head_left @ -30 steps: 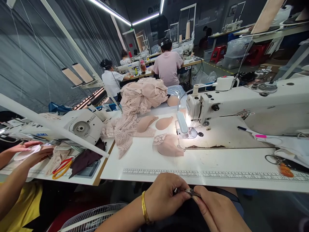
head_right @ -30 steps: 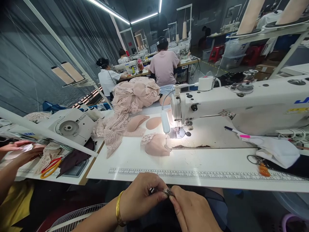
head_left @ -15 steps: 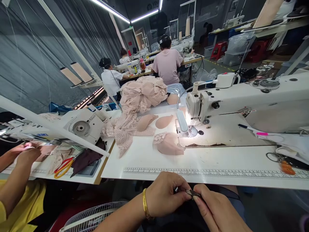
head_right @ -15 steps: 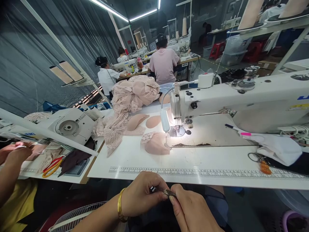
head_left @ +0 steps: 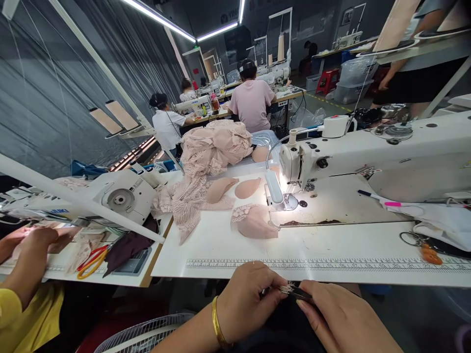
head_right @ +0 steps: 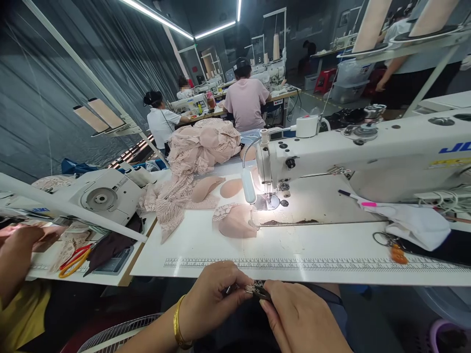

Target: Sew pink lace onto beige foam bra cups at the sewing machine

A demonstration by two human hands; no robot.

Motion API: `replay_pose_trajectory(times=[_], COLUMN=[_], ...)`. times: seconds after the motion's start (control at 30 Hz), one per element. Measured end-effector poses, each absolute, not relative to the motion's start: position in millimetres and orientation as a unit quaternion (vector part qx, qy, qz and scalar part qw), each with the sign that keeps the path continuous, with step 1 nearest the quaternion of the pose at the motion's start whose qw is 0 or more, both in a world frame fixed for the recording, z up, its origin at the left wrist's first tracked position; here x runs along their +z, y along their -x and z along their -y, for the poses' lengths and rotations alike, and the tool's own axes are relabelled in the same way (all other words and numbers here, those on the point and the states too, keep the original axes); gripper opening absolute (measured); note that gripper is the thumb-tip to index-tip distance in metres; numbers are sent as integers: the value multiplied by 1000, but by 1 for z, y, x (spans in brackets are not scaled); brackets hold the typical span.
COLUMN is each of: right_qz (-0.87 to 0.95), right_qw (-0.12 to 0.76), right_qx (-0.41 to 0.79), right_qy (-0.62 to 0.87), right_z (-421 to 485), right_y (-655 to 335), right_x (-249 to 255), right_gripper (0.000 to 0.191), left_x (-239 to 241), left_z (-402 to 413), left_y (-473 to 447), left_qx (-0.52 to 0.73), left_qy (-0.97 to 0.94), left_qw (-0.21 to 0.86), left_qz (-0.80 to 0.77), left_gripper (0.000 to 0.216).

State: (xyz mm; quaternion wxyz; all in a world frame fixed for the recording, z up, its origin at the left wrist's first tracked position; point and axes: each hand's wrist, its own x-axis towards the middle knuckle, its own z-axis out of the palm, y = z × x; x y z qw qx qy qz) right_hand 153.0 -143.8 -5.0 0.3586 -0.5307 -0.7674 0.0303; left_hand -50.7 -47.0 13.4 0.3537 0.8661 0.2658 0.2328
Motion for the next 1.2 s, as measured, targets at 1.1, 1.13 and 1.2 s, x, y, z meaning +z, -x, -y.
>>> replay_pose_trajectory(times=[1.1,1.13,1.2], right_qz=[699,712,731], right_qw=[411,395,370], right_qx=[167,142,107], right_qy=[560,562,564], right_z=[148,148,148], right_y=[-147,-148,-152], right_x=[-10,-8,-3], right_gripper=[8,9,9], left_x=[10,10,12], left_z=[50,50,50], left_y=[48,48,48], left_qx=[251,255,261], left_qy=[-794,-801,-818], left_qw=[443,432,408], left_qz=[-332,-326,-311], left_gripper=[9,8,6])
